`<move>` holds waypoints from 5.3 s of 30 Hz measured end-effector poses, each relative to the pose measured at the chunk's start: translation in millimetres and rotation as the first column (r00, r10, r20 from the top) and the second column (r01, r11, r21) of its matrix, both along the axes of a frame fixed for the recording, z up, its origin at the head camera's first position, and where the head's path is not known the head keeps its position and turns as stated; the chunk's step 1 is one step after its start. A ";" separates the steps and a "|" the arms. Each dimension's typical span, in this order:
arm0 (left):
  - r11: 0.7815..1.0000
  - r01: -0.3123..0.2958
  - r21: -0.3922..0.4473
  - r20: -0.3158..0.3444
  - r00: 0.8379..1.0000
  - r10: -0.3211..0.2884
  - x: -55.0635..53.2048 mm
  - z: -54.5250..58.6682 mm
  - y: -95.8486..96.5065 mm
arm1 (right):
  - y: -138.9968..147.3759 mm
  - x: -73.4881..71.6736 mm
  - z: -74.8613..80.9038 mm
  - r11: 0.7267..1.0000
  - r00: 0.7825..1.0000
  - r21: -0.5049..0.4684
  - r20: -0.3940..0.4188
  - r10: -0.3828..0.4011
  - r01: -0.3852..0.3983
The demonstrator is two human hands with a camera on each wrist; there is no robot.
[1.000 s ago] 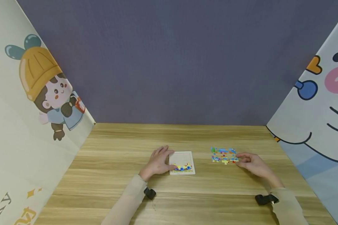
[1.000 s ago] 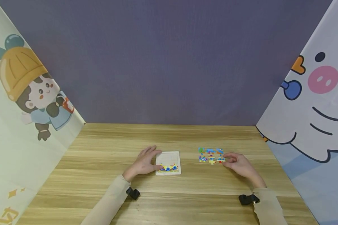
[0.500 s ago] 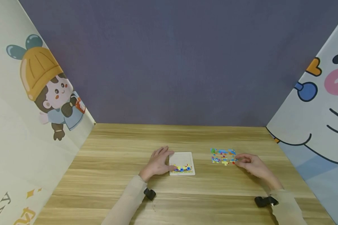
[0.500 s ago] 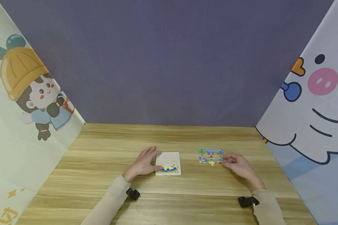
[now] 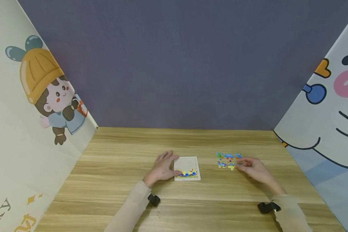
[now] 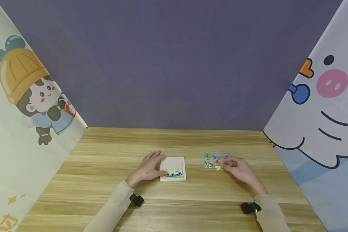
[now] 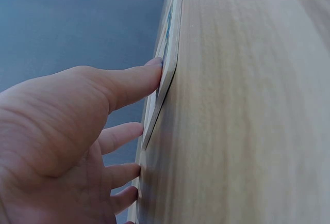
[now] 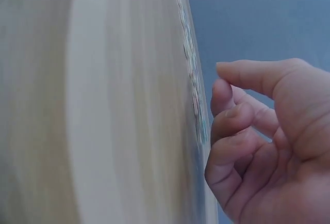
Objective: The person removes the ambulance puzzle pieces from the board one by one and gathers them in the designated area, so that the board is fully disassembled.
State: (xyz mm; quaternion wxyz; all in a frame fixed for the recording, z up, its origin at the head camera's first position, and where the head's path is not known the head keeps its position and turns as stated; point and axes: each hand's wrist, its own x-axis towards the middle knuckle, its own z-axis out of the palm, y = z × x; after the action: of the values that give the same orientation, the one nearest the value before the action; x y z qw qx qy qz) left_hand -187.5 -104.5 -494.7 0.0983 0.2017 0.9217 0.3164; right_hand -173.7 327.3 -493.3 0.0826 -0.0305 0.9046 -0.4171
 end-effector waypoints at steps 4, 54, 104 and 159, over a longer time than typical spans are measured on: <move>1.000 -0.002 -0.002 -0.004 1.000 0.002 0.3 0.5 -0.1 | -9.4 -2.5 0.2 1.000 1.000 -0.024 0.007 0.018 -0.018; 1.000 0.008 -0.002 0.001 1.000 -0.008 0.1 -1.4 -0.5 | -129.8 -11.4 1.9 0.952 0.955 -0.080 -0.062 0.292 -0.296; 1.000 -0.006 -0.019 -0.018 1.000 0.006 -2.2 -3.0 0.7 | -205.3 -9.3 -3.0 0.898 0.900 -0.071 -0.023 0.435 -0.435; 0.998 0.058 -0.008 -0.013 0.998 -0.058 -3.8 -1.6 -4.6 | -206.1 -10.7 -5.1 0.911 0.914 -0.098 0.015 0.404 -0.401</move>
State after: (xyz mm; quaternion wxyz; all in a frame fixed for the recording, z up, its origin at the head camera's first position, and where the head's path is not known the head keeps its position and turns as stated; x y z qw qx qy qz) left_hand -191.3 -109.1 -496.4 0.1020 0.2303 0.9173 0.3085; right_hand -184.4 121.2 -498.4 0.1810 -0.2128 0.8570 -0.4331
